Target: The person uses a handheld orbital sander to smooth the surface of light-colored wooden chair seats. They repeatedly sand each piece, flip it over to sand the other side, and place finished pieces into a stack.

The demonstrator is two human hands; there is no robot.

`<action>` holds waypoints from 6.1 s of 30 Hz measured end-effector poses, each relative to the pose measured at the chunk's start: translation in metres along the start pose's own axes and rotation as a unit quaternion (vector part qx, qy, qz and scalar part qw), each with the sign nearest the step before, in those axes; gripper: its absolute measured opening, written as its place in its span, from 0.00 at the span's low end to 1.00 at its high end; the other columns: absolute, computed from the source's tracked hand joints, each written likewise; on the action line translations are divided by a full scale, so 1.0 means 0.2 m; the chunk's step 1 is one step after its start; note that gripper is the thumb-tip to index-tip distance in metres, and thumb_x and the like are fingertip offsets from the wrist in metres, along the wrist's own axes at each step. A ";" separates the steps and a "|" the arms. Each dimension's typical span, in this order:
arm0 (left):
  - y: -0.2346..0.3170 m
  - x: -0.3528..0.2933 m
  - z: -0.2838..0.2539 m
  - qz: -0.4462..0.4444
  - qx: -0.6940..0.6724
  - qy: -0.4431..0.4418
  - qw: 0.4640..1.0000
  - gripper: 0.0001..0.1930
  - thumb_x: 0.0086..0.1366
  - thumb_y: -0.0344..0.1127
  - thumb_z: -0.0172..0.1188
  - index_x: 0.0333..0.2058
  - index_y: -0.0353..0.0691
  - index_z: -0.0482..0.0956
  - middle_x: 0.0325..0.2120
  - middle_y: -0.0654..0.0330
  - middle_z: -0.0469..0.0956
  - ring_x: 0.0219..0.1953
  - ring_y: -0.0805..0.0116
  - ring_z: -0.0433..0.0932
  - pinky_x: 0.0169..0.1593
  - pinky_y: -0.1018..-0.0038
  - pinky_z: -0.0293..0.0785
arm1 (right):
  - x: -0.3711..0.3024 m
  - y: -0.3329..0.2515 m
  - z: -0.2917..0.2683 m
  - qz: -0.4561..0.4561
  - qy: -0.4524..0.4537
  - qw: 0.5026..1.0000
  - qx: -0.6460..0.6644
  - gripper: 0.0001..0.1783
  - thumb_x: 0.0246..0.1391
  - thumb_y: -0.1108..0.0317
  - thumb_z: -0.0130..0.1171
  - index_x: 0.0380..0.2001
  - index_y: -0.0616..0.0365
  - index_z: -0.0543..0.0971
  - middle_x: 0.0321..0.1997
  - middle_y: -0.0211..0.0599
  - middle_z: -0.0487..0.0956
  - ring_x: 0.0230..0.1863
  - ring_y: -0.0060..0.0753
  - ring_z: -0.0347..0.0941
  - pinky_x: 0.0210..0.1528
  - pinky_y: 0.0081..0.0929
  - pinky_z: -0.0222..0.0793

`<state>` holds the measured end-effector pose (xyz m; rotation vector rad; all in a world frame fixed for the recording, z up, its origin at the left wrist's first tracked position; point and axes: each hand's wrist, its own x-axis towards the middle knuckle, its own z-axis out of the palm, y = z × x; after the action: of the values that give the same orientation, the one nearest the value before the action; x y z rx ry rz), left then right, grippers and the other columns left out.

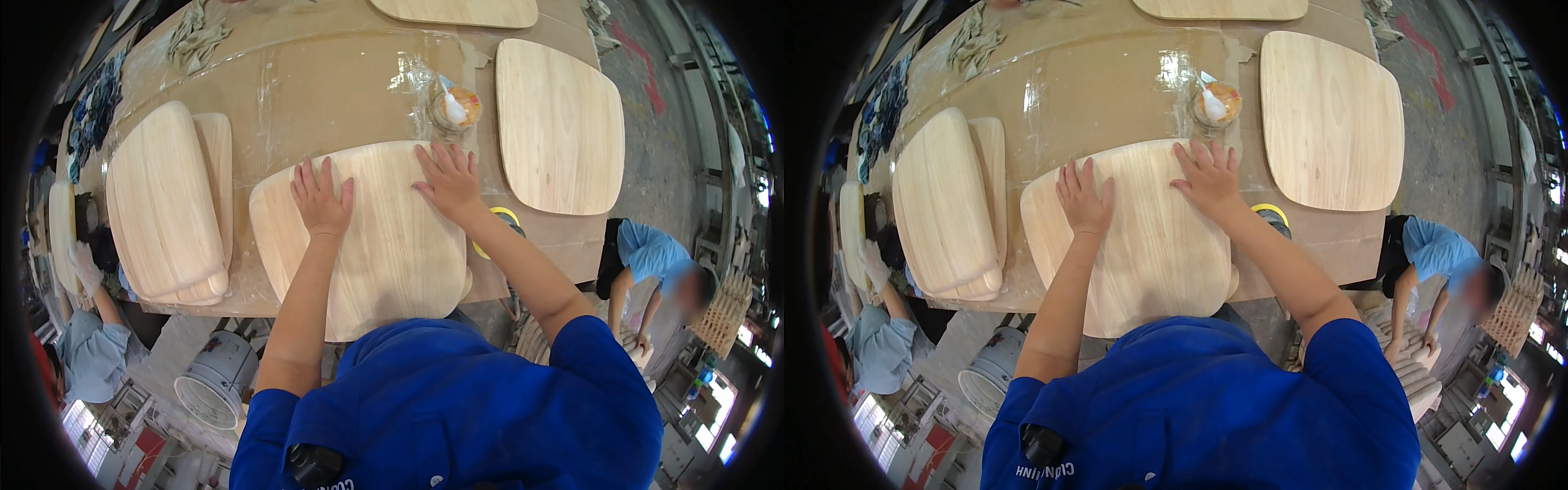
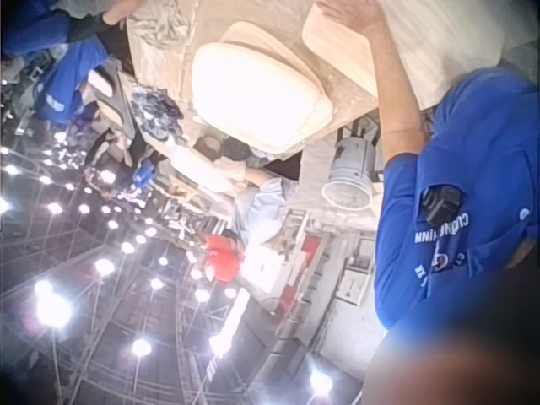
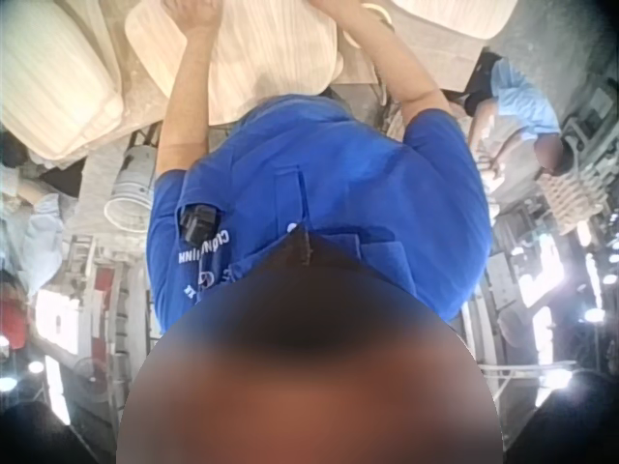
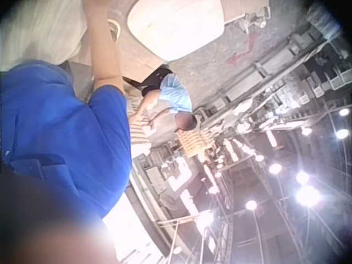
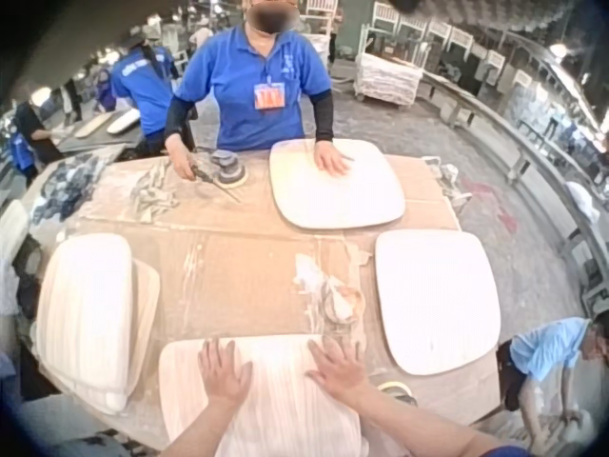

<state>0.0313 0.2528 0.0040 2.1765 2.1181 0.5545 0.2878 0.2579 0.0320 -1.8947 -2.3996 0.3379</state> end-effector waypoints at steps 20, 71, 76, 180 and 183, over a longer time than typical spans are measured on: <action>-0.01 -0.01 0.00 -0.001 0.002 -0.004 1.000 0.30 0.63 0.55 0.52 0.59 0.45 0.67 0.61 0.45 0.59 0.65 0.43 0.53 0.66 0.47 0.47 | 0.06 0.01 -0.02 0.033 -0.063 0.995 0.076 0.34 0.56 0.43 0.54 0.65 0.38 0.63 0.68 0.36 0.60 0.68 0.52 0.50 0.67 0.65 0.41; 0.00 0.00 0.01 -0.009 0.016 -0.020 1.000 0.30 0.63 0.56 0.51 0.59 0.45 0.67 0.62 0.46 0.58 0.66 0.44 0.52 0.67 0.48 0.46 | -0.01 0.05 -0.04 0.002 -0.078 0.997 0.013 0.41 0.51 0.36 0.55 0.67 0.24 0.56 0.74 0.37 0.48 0.73 0.57 0.42 0.67 0.68 0.43; 0.00 -0.01 0.01 -0.004 0.010 -0.013 1.000 0.30 0.63 0.55 0.52 0.59 0.45 0.66 0.62 0.46 0.58 0.66 0.44 0.52 0.67 0.48 0.46 | -0.06 0.04 -0.03 0.009 -0.073 0.997 0.000 0.41 0.51 0.34 0.54 0.67 0.24 0.56 0.75 0.35 0.47 0.73 0.57 0.42 0.67 0.68 0.41; 0.01 0.00 -0.01 -0.003 0.017 -0.013 1.000 0.29 0.63 0.51 0.54 0.60 0.46 0.66 0.61 0.46 0.59 0.66 0.44 0.52 0.67 0.49 0.46 | -0.08 0.07 0.15 0.247 0.163 0.658 0.692 0.09 0.63 0.68 0.53 0.36 0.60 0.66 0.26 0.38 0.78 0.26 0.25 0.78 0.28 0.21 0.77; 0.01 0.00 -0.01 0.000 0.015 -0.011 1.000 0.29 0.63 0.51 0.54 0.60 0.46 0.66 0.62 0.46 0.59 0.66 0.44 0.52 0.67 0.49 0.46 | -0.08 0.07 0.15 0.248 0.159 0.665 0.686 0.09 0.63 0.68 0.53 0.36 0.60 0.66 0.26 0.38 0.78 0.25 0.25 0.78 0.28 0.21 0.77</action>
<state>0.0320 0.2522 0.0053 2.1873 2.1282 0.4993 0.3000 0.2425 0.0013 -1.4216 -0.6779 1.2301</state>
